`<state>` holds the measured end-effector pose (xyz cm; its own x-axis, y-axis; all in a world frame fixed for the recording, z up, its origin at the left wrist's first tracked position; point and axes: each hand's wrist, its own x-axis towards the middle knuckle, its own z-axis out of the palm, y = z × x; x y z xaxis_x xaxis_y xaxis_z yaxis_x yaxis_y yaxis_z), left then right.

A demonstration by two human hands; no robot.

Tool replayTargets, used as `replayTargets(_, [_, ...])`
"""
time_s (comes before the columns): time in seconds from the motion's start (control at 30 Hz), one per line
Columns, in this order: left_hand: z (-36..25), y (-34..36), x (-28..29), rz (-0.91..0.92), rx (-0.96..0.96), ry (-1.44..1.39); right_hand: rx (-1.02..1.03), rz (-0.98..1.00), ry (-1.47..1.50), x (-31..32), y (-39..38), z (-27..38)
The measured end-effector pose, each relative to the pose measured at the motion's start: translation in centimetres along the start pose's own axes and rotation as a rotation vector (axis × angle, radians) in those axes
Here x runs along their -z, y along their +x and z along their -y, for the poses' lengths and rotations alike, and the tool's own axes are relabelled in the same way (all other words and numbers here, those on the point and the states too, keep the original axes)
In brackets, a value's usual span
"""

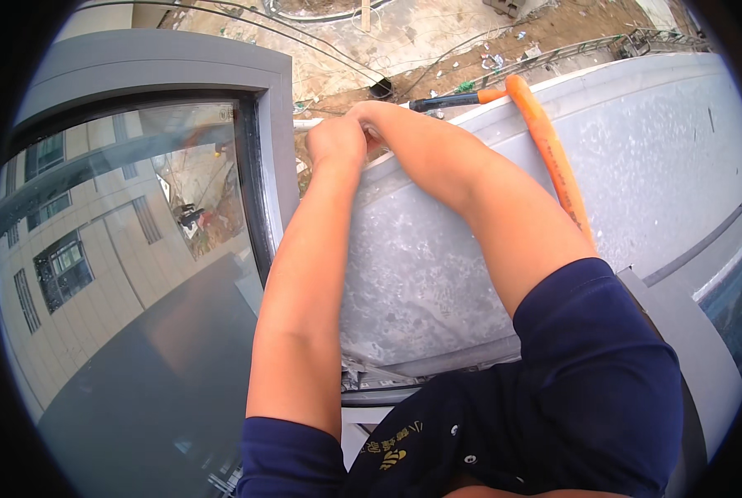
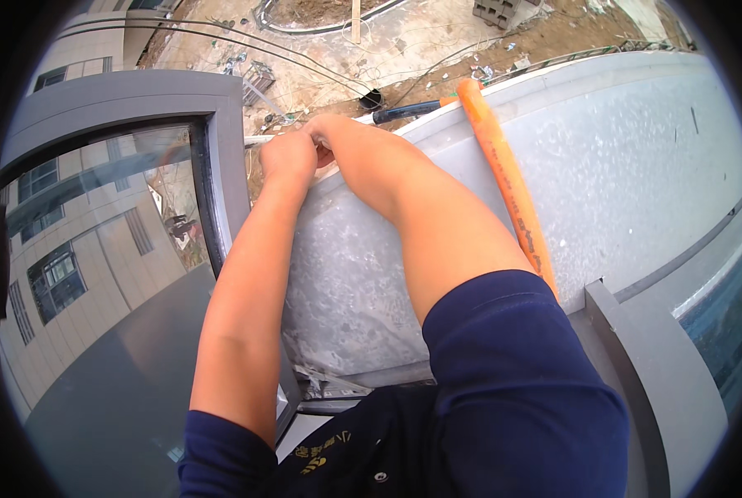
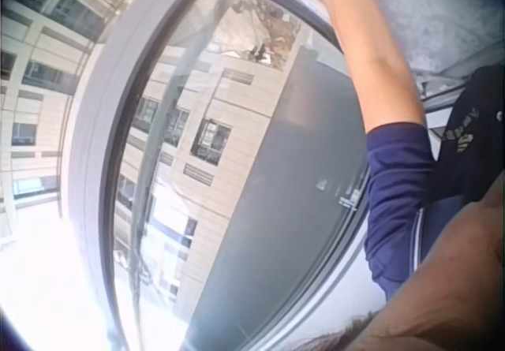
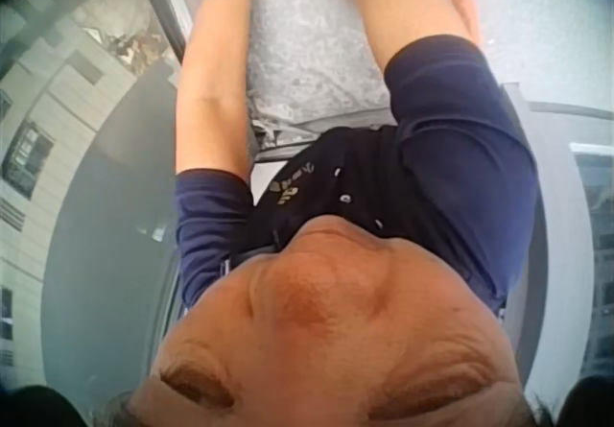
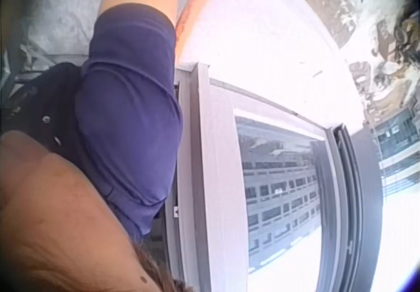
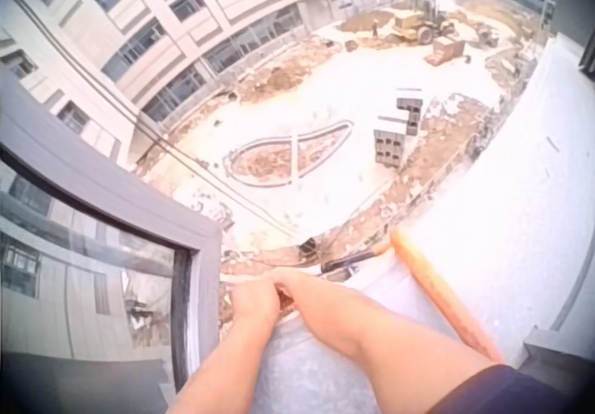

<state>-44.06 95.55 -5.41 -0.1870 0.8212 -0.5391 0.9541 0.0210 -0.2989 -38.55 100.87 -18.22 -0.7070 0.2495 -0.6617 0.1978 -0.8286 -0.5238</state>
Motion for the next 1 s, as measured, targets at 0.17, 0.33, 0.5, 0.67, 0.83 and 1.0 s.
replayTargets(0.17, [-0.2, -0.4, 0.6, 0.095, -0.016, 0.035, -0.075, -0.050, -0.124, -0.4, 0.8, 0.3])
replayTargets(0.33, [-0.5, -0.1, 0.3, 0.169, -0.013, 0.088, -0.220, -0.074, -0.342, 0.1, 5.0, 0.1])
replayTargets(0.5, [1.6, 1.4, -3.7, 0.217, 0.167, -0.184, -0.210, -0.125, -0.368, -2.3, 3.6, -0.1])
replayTargets(0.67, [1.0, 0.3, -3.8, 0.141, 0.284, -0.313, -0.195, -0.259, -0.764, -1.3, 0.0, 2.1])
replayTargets(0.83, [0.3, 0.4, -3.3, 0.095, 0.288, -0.322, 0.007, -0.611, -1.278, 5.9, -0.7, 3.0])
replayTargets(1.0, [1.3, -0.2, -4.3, 0.071, 0.344, -0.367, -0.270, -0.698, -1.691, 6.4, -4.5, 4.9])
